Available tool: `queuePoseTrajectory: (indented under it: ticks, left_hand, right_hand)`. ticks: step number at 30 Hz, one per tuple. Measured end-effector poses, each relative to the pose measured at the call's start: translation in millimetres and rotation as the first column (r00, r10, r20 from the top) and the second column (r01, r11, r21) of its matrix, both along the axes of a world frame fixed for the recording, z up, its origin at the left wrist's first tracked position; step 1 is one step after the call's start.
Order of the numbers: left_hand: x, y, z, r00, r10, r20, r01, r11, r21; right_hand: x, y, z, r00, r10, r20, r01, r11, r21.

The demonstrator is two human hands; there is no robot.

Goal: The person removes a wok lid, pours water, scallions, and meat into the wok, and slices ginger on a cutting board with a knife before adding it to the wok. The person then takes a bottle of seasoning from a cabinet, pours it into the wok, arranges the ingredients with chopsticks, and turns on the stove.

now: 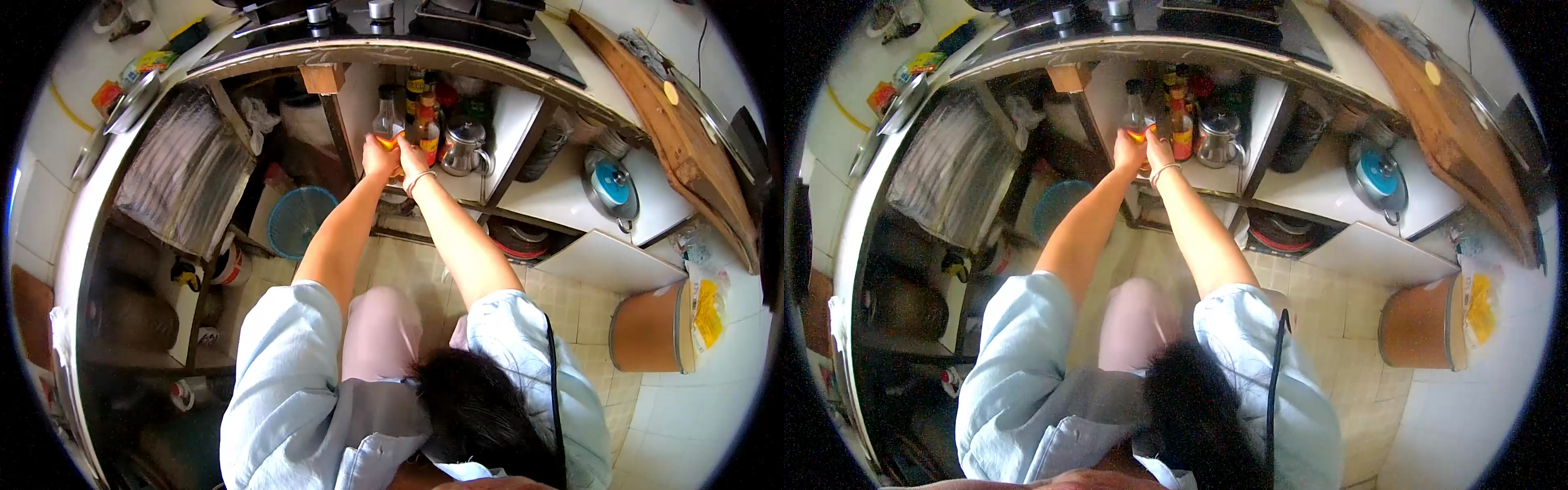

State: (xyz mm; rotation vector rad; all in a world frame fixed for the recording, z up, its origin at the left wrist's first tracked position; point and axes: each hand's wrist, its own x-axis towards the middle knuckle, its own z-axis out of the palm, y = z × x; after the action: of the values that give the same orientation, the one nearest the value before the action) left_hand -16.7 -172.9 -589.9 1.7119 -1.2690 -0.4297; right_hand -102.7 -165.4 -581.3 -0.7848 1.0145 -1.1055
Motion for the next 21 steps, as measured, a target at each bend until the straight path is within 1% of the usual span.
queuePoseTrajectory:
  ticks: [1, 4, 6, 7, 8, 11, 14, 15, 16, 17, 18, 20, 21]
  left_hand:
    - [1.5, -7.4, -1.4, 1.0, -0.022, -0.003, 0.022, 0.998, 0.05]
    - [-2.2, -25.6, -15.7, 1.0, 0.008, -0.007, -0.008, 1.0, -0.003]
    - [-3.7, -39.2, -20.3, 0.997, -0.034, 0.07, 0.032, 0.999, 0.028]
    - [-2.2, -48.1, -21.7, 0.993, -0.069, 0.097, 0.065, 0.997, 0.048]
    - [-0.3, -55.8, -24.5, 0.987, -0.102, 0.122, 0.093, 0.993, 0.073]
    - [3.7, -92.0, -52.7, 0.987, -0.029, 0.156, 0.026, 0.999, 0.019]
    - [5.1, -125.2, -72.9, 0.978, 0.023, 0.206, -0.015, 0.999, -0.04]
    - [5.4, -123.9, -64.3, 0.98, -0.025, 0.199, 0.019, 0.999, 0.029]
    - [5.2, -118.3, -44.0, 0.98, -0.071, 0.188, 0.054, 0.994, 0.096]
    - [5.9, -116.7, -32.6, 0.978, -0.115, 0.174, 0.087, 0.983, 0.161]
    - [9.3, -123.5, -40.0, 0.981, -0.193, 0.034, 0.185, 0.969, 0.163]
    - [16.5, -135.5, -52.8, 0.912, -0.333, -0.24, 0.368, 0.922, 0.121]
    - [17.6, -153.7, -81.1, 0.917, -0.278, -0.287, 0.303, 0.952, 0.045]
  right_hand:
    - [2.6, 0.6, -4.6, 1.0, -0.022, 0.002, 0.022, 0.999, 0.035]
    - [8.5, 0.3, -8.8, 0.996, -0.089, -0.001, 0.088, 0.991, 0.103]
    - [6.6, 4.4, -1.3, 0.992, -0.122, -0.015, 0.123, 0.987, 0.103]
    - [8.3, -2.5, -5.6, 0.989, -0.148, -0.016, 0.149, 0.973, 0.176]
    - [9.2, -5.4, -7.7, 0.988, -0.151, 0.018, 0.146, 0.975, 0.165]
    - [13.8, -15.7, -19.8, 0.98, -0.157, 0.118, 0.137, 0.977, 0.163]
    - [19.4, -29.0, -22.9, 0.964, -0.17, 0.207, 0.128, 0.971, 0.202]
    - [22.2, -39.3, -32.8, 0.956, -0.17, 0.239, 0.133, 0.978, 0.162]
    - [24.8, -47.9, -36.1, 0.942, -0.194, 0.276, 0.152, 0.974, 0.165]
    - [27.8, -56.5, -38.4, 0.925, -0.216, 0.312, 0.17, 0.971, 0.168]
    - [31.0, -59.8, -37.1, 0.906, -0.238, 0.349, 0.187, 0.967, 0.174]
    - [29.9, -66.5, -32.1, 0.898, -0.219, 0.383, 0.169, 0.972, 0.161]
    - [30.7, -73.0, -31.2, 0.884, -0.21, 0.418, 0.158, 0.975, 0.156]
